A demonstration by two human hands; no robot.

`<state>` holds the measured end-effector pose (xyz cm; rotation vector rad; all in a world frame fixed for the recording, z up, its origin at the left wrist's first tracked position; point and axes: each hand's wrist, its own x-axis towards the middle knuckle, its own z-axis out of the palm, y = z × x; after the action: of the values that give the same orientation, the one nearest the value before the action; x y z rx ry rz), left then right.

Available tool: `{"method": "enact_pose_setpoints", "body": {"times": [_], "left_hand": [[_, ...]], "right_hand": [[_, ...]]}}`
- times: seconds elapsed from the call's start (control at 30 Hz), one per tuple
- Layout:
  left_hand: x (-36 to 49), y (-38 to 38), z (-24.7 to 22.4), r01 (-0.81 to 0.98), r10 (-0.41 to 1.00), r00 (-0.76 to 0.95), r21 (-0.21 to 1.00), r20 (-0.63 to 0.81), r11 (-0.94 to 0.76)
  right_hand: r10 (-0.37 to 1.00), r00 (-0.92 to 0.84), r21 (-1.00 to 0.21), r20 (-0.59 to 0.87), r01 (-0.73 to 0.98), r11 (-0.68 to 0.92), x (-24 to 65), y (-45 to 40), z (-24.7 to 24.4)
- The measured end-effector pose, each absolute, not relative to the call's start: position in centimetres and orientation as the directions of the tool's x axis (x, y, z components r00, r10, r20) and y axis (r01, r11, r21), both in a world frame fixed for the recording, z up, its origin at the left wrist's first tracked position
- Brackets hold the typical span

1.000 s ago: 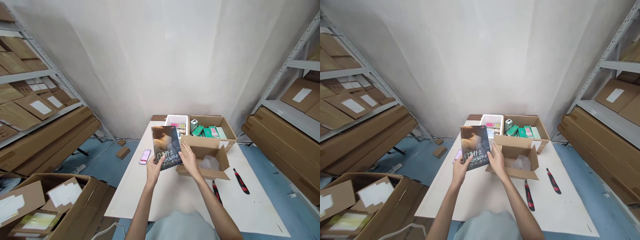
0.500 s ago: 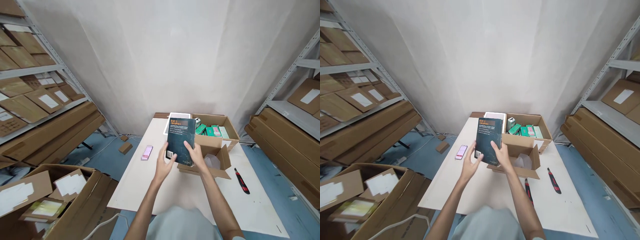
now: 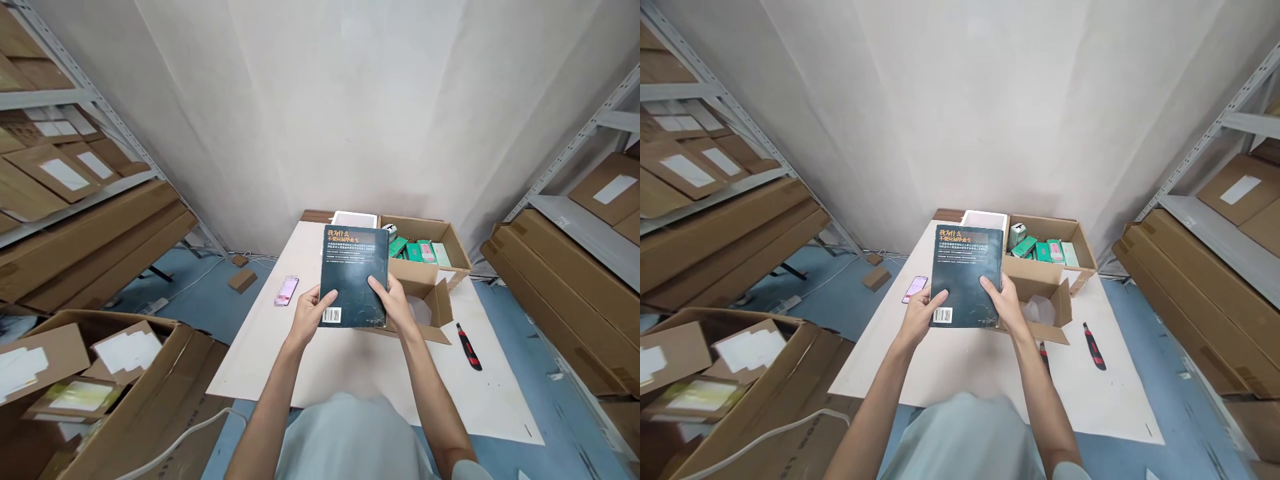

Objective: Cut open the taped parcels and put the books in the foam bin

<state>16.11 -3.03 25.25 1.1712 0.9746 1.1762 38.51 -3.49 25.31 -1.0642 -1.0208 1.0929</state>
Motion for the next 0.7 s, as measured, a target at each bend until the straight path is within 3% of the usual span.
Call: {"method": "enact_pose_setpoints", "body": {"times": [0.13,0.27,0.37,0.47,0.57,0.7], "left_hand": [[16.5,-2.7,24.9,0.004,0.994,-0.01,0.994,0.113,-0.113],[17.9,-3.3,24.0,0.258,0.967,-0.08,0.942,0.243,-0.215],[19.1,-4.1,23.1,0.364,0.943,0.016,0.876,0.333,-0.316],[19.4,-3.8,22.2,0.316,0.891,0.252,0.838,0.378,-0.445],[18.2,-2.2,21.5,0.202,0.908,0.321,0.917,0.271,-0.345],[15.0,0.3,21.3,0.135,0.991,0.107,0.986,0.085,-0.099]], "right_hand": [[0.96,0.225,-0.98,0.167,-0.066,0.186,37.4,-2.9,24.3],[0.988,0.076,-0.988,0.135,-0.069,0.14,34.5,-3.7,23.8],[0.978,0.104,-0.983,0.179,0.053,0.174,32.7,-4.2,23.4],[0.956,0.234,-0.982,0.178,0.098,0.159,33.0,-3.5,22.4],[0.948,0.298,-0.993,0.11,-0.006,0.117,35.3,-2.4,21.4],[0.99,0.136,-0.967,-0.037,-0.256,-0.001,38.4,-2.6,21.3]]}}
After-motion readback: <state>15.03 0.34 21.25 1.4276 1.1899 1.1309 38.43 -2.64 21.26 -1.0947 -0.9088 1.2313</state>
